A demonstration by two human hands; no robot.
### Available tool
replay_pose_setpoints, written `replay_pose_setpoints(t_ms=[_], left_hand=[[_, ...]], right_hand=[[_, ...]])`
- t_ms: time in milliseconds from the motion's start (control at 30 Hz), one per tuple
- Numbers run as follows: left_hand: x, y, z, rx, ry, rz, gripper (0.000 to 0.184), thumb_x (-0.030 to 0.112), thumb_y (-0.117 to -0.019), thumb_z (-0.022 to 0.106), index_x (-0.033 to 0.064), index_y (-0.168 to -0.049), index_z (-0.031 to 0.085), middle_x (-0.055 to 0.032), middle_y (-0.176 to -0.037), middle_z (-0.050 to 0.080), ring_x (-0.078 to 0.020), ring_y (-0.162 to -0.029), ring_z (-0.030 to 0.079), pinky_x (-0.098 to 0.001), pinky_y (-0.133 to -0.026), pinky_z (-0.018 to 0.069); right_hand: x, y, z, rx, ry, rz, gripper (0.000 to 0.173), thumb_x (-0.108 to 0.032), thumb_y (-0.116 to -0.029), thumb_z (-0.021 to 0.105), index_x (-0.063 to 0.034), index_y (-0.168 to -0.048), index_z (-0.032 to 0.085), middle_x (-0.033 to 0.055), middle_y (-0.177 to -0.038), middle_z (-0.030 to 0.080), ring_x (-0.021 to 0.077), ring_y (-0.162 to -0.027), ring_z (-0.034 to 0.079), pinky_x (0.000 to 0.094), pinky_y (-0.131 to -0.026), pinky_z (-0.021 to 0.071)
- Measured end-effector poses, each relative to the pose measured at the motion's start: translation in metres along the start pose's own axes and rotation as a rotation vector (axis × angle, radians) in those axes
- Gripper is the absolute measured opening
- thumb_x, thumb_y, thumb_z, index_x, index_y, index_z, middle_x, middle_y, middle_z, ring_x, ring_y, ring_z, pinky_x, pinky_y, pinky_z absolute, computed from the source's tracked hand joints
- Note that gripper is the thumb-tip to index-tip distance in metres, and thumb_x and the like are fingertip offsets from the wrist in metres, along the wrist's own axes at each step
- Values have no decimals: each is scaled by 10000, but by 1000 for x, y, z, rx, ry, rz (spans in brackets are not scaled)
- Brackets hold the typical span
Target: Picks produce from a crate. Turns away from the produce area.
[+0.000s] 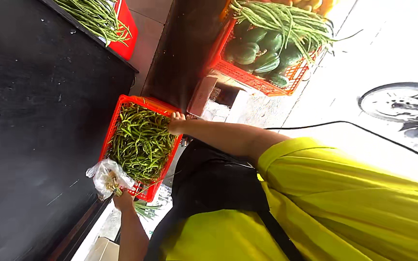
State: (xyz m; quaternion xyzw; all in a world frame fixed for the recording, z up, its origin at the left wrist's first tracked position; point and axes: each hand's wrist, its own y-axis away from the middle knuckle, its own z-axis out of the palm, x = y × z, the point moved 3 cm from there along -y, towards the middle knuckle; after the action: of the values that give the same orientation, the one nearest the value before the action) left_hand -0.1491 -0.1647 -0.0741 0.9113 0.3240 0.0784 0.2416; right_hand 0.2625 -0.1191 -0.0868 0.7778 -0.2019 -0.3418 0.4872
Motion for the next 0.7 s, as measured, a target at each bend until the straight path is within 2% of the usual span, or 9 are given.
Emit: replay_pose_setpoints(t_ms=[67,167,233,300,400,467,533,600,700], left_hand=[[-14,-9,-4,4,-20,-10,481,261,-995,663,-65,-1338,576,-295,-1303,622,-421,-1255,586,-592,-1049,452],[-23,-18,-6,-24,-49,-24,488,273,-989,675,-48,-1346,583,-284,-1324,617,-413,-1269,581,-588,-1055,450],[-15,-17,-6,-54,-49,-29,518,274,-987,674,-44,-1379,553,-283,-1347,601,-410,-1283,571,-578,-1065,449],[-14,-12,-5,-52,-12,-29,528,274,-997,658,-52,-1392,531,-292,-1348,594,-416,-1287,566,-574,-1068,449],[-14,-8,-7,-43,56,-24,494,275,-1001,652,-50,-1361,556,-286,-1326,608,-408,-1270,578,-568,-1062,454],[-18,-9,-8,-79,63,-10,499,283,-997,660,-54,-1354,568,-288,-1327,608,-408,-1270,578,-567,-1063,450],[-23,-12,-8,-121,52,3,503,303,-1006,647,-49,-1357,572,-282,-1333,610,-404,-1276,578,-567,-1069,447],[-29,-11,-5,-152,34,10,499,309,-1019,627,-50,-1362,568,-282,-1340,607,-405,-1285,572,-571,-1075,439],[-33,1,-2,-138,55,21,492,322,-1024,618,-53,-1341,584,-285,-1321,617,-412,-1270,581,-578,-1065,446]], right_hand=[[-7,8,18,-38,-54,30,706,-237,-1010,592,75,-1561,282,313,-1616,289,470,-1492,324,664,-1162,318],[-1,23,32,-65,-97,102,748,-271,-1041,526,54,-1604,156,321,-1628,273,450,-1507,320,627,-1177,321],[10,25,34,-33,-89,138,733,-260,-1048,517,72,-1597,163,327,-1631,254,446,-1511,313,615,-1183,316],[17,21,34,20,-149,166,737,-263,-1039,550,50,-1596,183,305,-1628,275,430,-1485,370,597,-1159,372],[28,2,36,89,-188,134,764,-366,-1020,596,9,-1587,248,290,-1605,325,432,-1430,443,606,-1111,421],[27,15,26,43,-136,106,737,-401,-1061,532,12,-1598,242,290,-1615,320,429,-1456,418,609,-1141,393],[10,51,16,8,-135,129,662,-362,-1101,470,-1,-1608,244,256,-1612,366,389,-1478,407,583,-1178,352],[3,71,22,18,-152,171,715,-355,-1098,471,-17,-1639,149,249,-1621,362,379,-1473,418,582,-1161,365],[28,28,42,78,-131,119,856,-393,-1043,563,13,-1628,88,296,-1620,301,411,-1430,452,590,-1114,419]])
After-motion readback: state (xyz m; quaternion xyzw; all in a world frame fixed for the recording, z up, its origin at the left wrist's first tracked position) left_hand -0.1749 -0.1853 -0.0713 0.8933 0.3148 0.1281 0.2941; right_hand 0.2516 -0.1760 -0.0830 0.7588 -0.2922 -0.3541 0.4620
